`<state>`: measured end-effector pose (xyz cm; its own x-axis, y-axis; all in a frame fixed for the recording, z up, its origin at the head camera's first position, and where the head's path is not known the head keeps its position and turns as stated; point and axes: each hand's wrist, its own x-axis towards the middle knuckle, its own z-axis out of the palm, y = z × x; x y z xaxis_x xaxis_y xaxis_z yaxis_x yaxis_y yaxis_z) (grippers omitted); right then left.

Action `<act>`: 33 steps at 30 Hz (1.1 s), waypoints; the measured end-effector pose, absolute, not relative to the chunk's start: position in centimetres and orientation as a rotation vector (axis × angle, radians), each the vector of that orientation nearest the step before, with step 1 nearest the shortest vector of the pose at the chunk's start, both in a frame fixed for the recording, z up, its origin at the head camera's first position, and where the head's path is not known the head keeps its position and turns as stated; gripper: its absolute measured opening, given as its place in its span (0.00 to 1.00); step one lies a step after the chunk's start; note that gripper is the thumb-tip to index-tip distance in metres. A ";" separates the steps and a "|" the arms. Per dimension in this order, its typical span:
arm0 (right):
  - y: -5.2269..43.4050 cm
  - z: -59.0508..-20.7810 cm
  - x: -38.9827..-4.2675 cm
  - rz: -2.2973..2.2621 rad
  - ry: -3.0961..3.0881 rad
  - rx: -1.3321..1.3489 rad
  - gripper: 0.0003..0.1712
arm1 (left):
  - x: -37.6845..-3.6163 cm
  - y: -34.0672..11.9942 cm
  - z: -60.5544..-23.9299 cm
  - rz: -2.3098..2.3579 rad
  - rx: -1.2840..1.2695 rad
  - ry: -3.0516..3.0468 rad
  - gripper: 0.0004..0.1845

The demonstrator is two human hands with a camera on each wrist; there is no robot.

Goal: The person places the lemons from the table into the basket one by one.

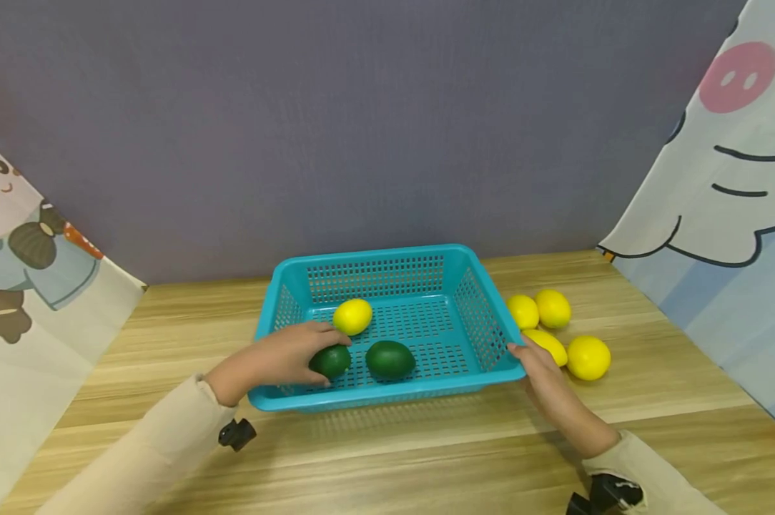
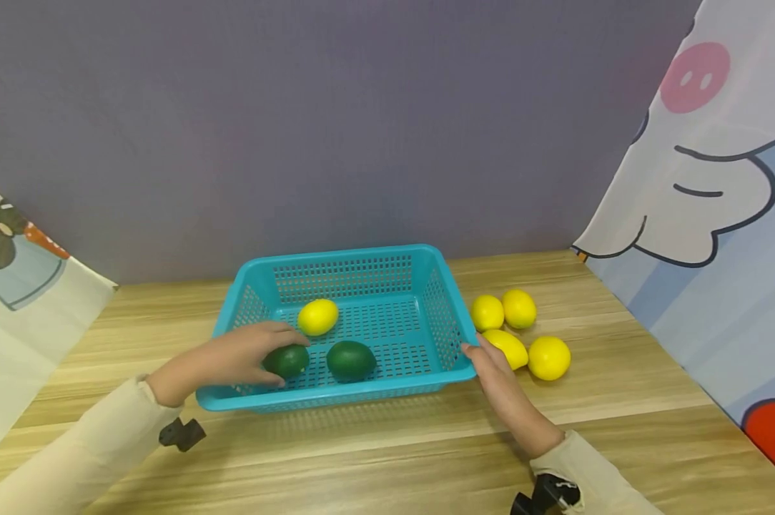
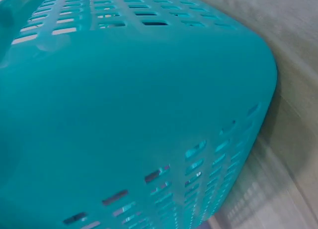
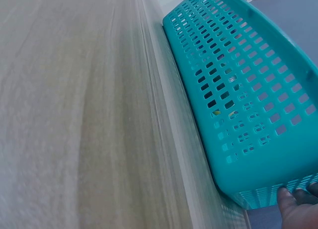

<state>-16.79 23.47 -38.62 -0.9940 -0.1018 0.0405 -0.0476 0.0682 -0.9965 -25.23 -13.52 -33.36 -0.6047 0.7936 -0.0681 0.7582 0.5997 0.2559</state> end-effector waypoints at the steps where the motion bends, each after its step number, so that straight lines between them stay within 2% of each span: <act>1: 23.5 -38.6 -16.8 -2.114 2.264 -0.157 0.31 | -25.3 -13.4 -33.4 0.297 1.297 2.643 0.32; 33: 23.5 -38.7 -16.8 -2.086 2.256 -0.175 0.32 | -25.5 -12.5 -34.3 0.165 1.277 2.514 0.29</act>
